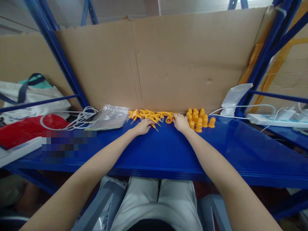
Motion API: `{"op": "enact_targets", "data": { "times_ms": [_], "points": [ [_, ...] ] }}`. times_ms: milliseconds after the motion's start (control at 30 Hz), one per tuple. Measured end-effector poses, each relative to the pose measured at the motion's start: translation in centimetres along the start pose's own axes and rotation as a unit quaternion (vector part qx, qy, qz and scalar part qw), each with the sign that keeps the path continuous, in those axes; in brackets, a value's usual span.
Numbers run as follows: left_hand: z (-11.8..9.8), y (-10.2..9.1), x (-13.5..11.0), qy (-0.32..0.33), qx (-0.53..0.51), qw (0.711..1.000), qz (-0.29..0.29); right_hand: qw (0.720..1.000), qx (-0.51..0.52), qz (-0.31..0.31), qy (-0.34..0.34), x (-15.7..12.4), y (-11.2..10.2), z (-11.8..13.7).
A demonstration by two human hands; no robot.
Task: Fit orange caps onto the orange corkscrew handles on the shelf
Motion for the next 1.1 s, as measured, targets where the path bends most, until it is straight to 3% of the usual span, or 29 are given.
{"op": "enact_targets", "data": {
  "times_ms": [167, 400, 733, 967, 1100],
  "points": [
    [0.3, 0.2, 0.2, 0.012, 0.003, 1.000, -0.011, 1.000, -0.024, -0.008, 0.011, -0.1, 0.1, 0.1],
    [0.0, 0.1, 0.1, 0.006, 0.015, 1.000, -0.011, 0.995, -0.055, -0.081, 0.004, -0.1, 0.0, 0.0],
    [0.3, 0.7, 0.5, 0.009, 0.025, 0.999, -0.027, 0.993, -0.067, -0.094, 0.006, 0.1, 0.5, -0.3],
    [0.1, 0.4, 0.3, 0.023, 0.032, 0.999, -0.023, 0.999, -0.029, -0.009, 0.022, 0.0, 0.2, 0.3],
    [0.0, 0.3, 0.1, 0.023, 0.024, 0.999, -0.020, 0.999, -0.020, -0.024, -0.005, -0.3, 0.0, 0.8]
  ]
}}
Point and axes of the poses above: each hand's wrist, its own x-axis towards the middle knuckle, its own y-axis out of the palm, z = x × y, the point moved 2 cm from there along x, towards the middle knuckle, and after that the axes turned 8 degrees about z, right-handed, at the moved point
